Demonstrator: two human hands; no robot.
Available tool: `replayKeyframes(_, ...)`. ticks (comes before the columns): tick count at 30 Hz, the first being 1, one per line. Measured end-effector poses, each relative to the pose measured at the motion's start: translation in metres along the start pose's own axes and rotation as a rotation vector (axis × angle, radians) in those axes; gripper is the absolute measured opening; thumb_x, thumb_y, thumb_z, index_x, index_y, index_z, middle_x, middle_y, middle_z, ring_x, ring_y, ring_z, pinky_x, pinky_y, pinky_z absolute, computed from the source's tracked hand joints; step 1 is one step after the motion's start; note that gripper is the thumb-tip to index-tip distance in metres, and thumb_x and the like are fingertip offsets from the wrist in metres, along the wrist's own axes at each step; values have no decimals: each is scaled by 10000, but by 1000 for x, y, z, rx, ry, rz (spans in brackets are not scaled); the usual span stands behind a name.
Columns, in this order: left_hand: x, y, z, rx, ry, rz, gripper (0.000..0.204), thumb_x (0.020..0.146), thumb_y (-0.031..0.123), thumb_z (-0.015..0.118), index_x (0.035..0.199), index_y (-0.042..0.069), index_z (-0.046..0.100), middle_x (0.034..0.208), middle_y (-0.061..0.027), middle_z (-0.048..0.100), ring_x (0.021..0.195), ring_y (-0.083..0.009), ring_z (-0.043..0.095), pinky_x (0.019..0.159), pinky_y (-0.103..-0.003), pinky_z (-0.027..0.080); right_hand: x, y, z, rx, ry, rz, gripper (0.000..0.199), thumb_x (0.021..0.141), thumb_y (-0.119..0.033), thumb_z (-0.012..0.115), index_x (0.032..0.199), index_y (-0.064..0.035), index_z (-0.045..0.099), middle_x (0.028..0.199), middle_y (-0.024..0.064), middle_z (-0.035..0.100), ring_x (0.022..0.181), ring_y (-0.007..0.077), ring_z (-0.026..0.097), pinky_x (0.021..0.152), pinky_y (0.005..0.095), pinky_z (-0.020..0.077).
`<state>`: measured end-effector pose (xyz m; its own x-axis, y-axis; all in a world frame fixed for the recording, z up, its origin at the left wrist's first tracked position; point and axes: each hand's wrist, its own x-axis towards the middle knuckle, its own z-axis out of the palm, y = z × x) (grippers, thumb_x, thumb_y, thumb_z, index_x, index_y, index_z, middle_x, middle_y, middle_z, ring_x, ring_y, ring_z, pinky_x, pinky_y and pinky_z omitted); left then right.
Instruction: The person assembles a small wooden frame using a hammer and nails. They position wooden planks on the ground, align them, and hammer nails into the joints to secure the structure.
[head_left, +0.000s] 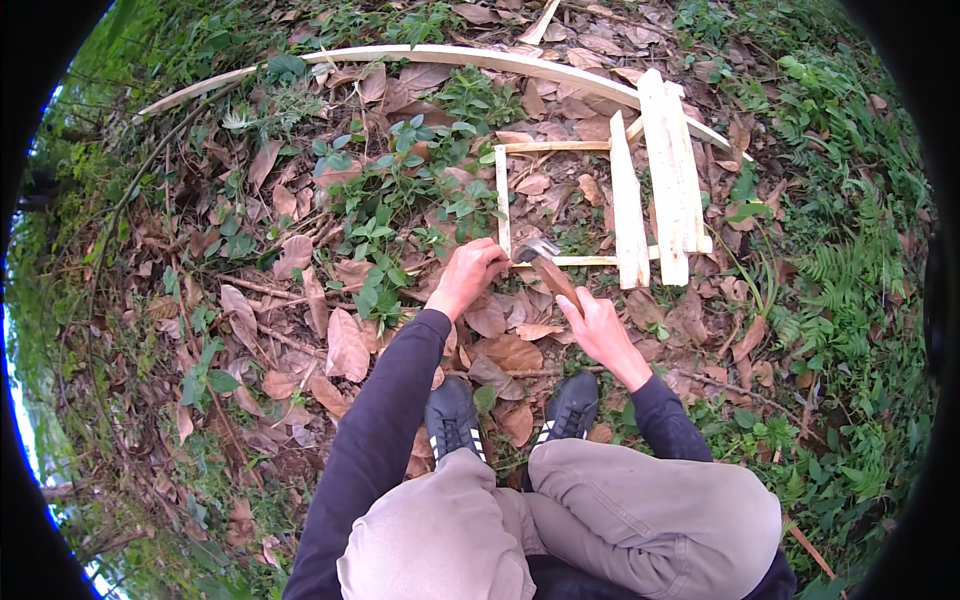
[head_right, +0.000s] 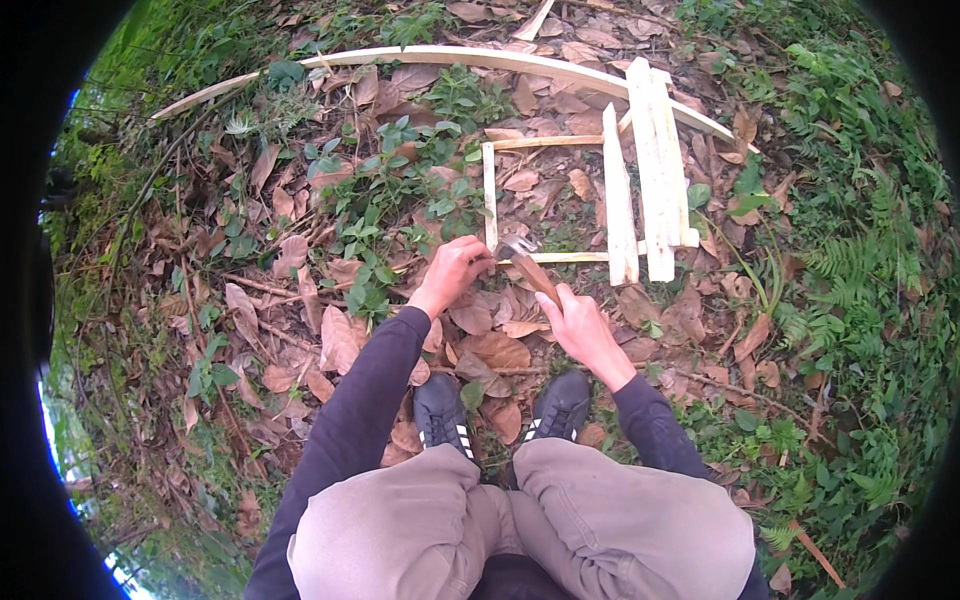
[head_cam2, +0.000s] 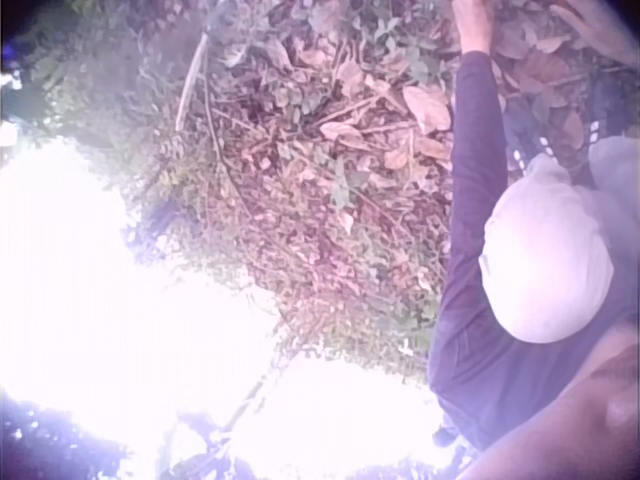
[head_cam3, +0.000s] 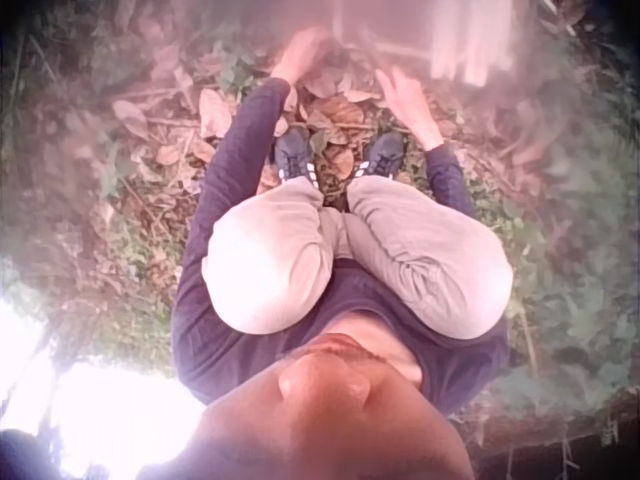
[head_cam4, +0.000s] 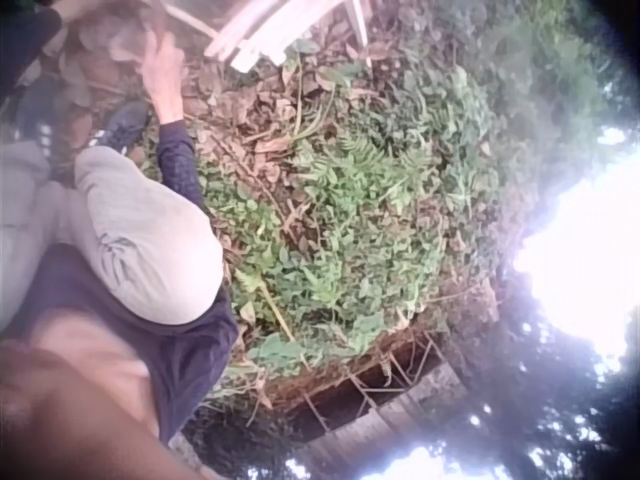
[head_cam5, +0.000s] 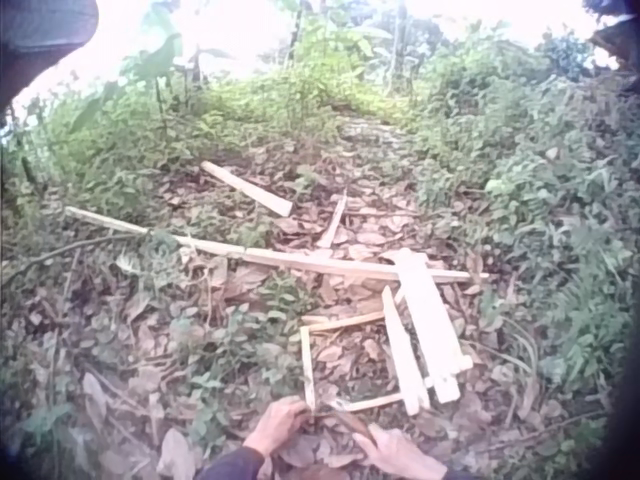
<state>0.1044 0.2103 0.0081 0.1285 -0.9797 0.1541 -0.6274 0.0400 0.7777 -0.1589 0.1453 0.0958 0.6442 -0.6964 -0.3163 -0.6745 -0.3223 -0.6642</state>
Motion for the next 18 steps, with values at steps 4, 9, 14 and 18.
replayKeyframes(4, -1, -3, 2, -14, 17, 9, 121, 855, 114, 782, 895, 26, 708, 851, -124, 645, 816, -336, 670, 721, -431, 538, 3, -4, 4, 65, 100, -159, 279, 1070, -247, 578, 1072, 31, 557, 699, 252, 604, 663, 449, 636, 594, 484, 463)
replayKeyframes(9, 0, -3, 2, -26, 15, 4, 126, 851, 114, 788, 897, 26, 711, 848, -124, 645, 809, -337, 669, 715, -429, 537, 6, -6, 5, 63, 12, -48, 283, 1076, -248, 564, 1114, 31, 529, 704, 260, 609, 672, 457, 642, 594, 490, 467)
replayKeyframes(14, -2, -3, 2, -26, 17, -1, 133, 850, 118, 788, 896, 24, 706, 854, -125, 648, 820, -346, 670, 723, -433, 539, 3, -10, 10, 87, 125, -119, 300, 1078, -255, 561, 1067, 41, 516, 682, 271, 614, 680, 487, 652, 552, 512, 468)
replayKeyframes(18, 1, 1, -1, 1, -6, -19, 133, 860, 128, 773, 884, 20, 699, 863, -132, 651, 838, -365, 670, 746, -451, 544, 8, -5, 11, -49, 24, -103, 305, 1078, -253, 568, 1076, 48, 522, 663, 269, 609, 654, 474, 663, 531, 503, 471)
